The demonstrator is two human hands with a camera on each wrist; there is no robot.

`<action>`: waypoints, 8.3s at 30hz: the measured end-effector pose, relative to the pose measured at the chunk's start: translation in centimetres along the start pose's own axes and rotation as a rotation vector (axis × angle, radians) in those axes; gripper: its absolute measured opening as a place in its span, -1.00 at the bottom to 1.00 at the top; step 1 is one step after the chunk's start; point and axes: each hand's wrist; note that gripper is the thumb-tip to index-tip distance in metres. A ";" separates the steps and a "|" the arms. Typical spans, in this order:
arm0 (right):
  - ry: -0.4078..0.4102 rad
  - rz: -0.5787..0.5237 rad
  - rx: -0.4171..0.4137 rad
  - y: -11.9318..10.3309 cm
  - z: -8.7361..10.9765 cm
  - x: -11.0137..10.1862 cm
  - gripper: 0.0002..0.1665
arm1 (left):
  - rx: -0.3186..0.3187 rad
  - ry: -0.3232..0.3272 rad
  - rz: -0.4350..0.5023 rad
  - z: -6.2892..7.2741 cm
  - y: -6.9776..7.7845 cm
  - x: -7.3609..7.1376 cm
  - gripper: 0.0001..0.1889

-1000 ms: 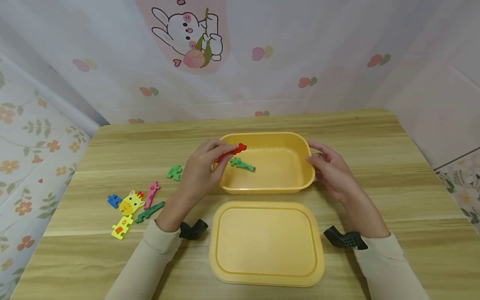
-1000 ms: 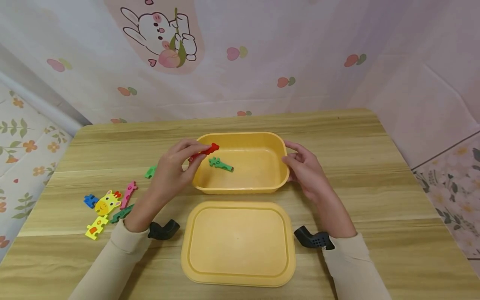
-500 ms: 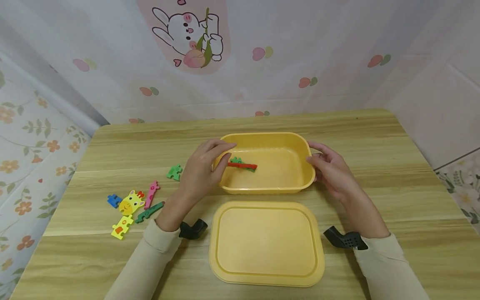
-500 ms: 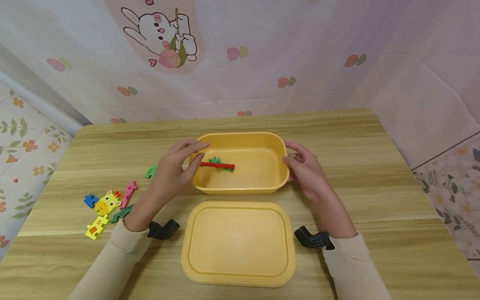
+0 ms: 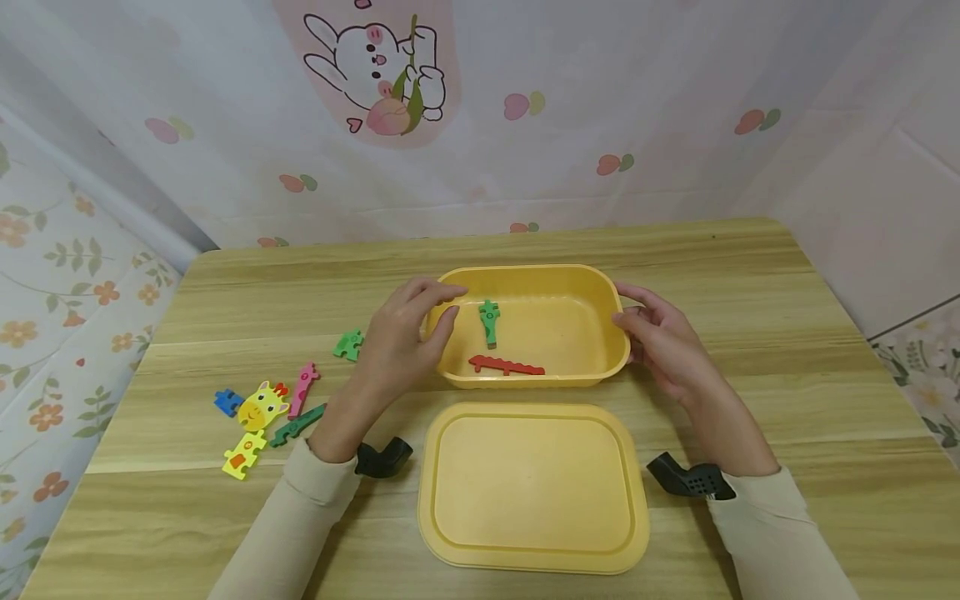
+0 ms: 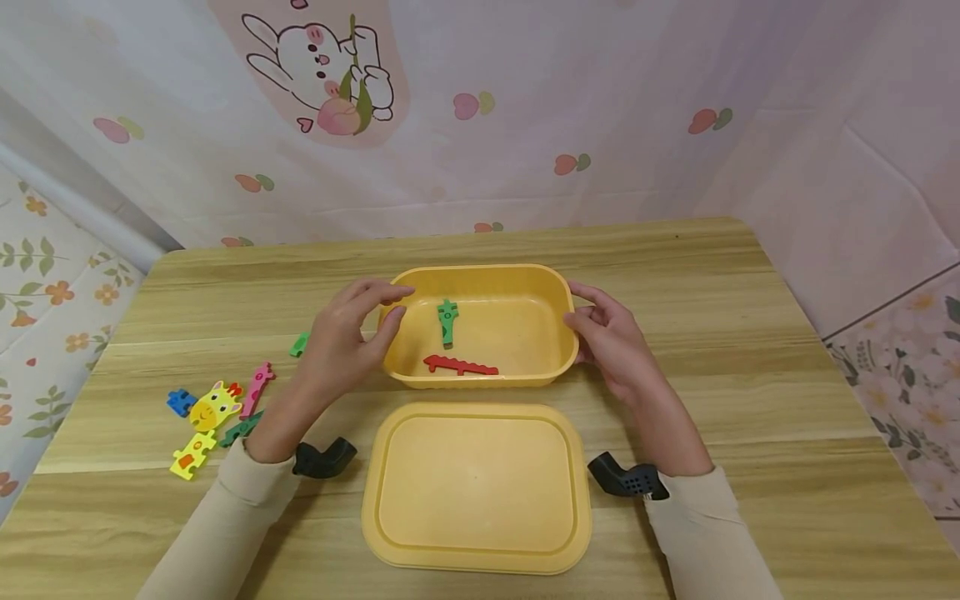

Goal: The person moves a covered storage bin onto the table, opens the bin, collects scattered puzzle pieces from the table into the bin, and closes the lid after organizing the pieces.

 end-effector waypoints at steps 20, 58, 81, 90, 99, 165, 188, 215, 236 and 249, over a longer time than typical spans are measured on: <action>0.012 -0.015 -0.006 0.0 0.4 -0.8 -0.27 | -0.048 -0.047 -0.003 -0.3 -0.3 -1.1 -0.72; 0.011 0.019 -0.017 0.1 0.1 -0.2 -0.28 | -0.384 -0.442 -0.263 3.2 -6.1 -7.4 -0.59; 0.021 0.039 -0.010 -0.1 0.1 0.1 -0.28 | -0.441 -0.545 -0.261 3.8 -7.1 -8.2 -0.54; 0.022 0.017 -0.014 0.0 0.1 0.1 -0.28 | -0.411 -0.538 -0.269 3.8 -7.4 -7.9 -0.49; 0.019 0.020 -0.016 0.0 0.1 0.0 -0.28 | -0.417 -0.495 -0.293 4.1 -7.4 -7.4 -0.59; 0.014 0.004 -0.009 0.1 0.1 0.2 -0.29 | -0.425 -0.344 0.101 2.3 -5.8 -6.3 -0.70; 0.014 0.007 -0.011 0.2 0.0 0.1 -0.26 | -0.436 -0.224 0.289 1.2 -5.0 -6.2 -0.64; 0.007 -0.025 -0.030 0.2 0.1 0.0 -0.31 | -0.407 -0.140 0.370 -0.2 -3.9 -5.1 -0.62; 0.001 0.009 -0.025 0.0 0.2 0.1 -0.28 | -0.371 -0.082 0.444 -1.2 -2.7 -3.5 -0.62; 0.009 0.033 -0.006 -0.2 0.1 0.1 -0.27 | -0.408 -0.113 0.495 -1.3 -2.3 -2.8 -0.63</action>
Point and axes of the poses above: each hand's wrist, its own z-axis away from the middle knuckle, its own x-axis out of the palm, y = z × x, and after that the axes turned 1 degree about y, right-handed
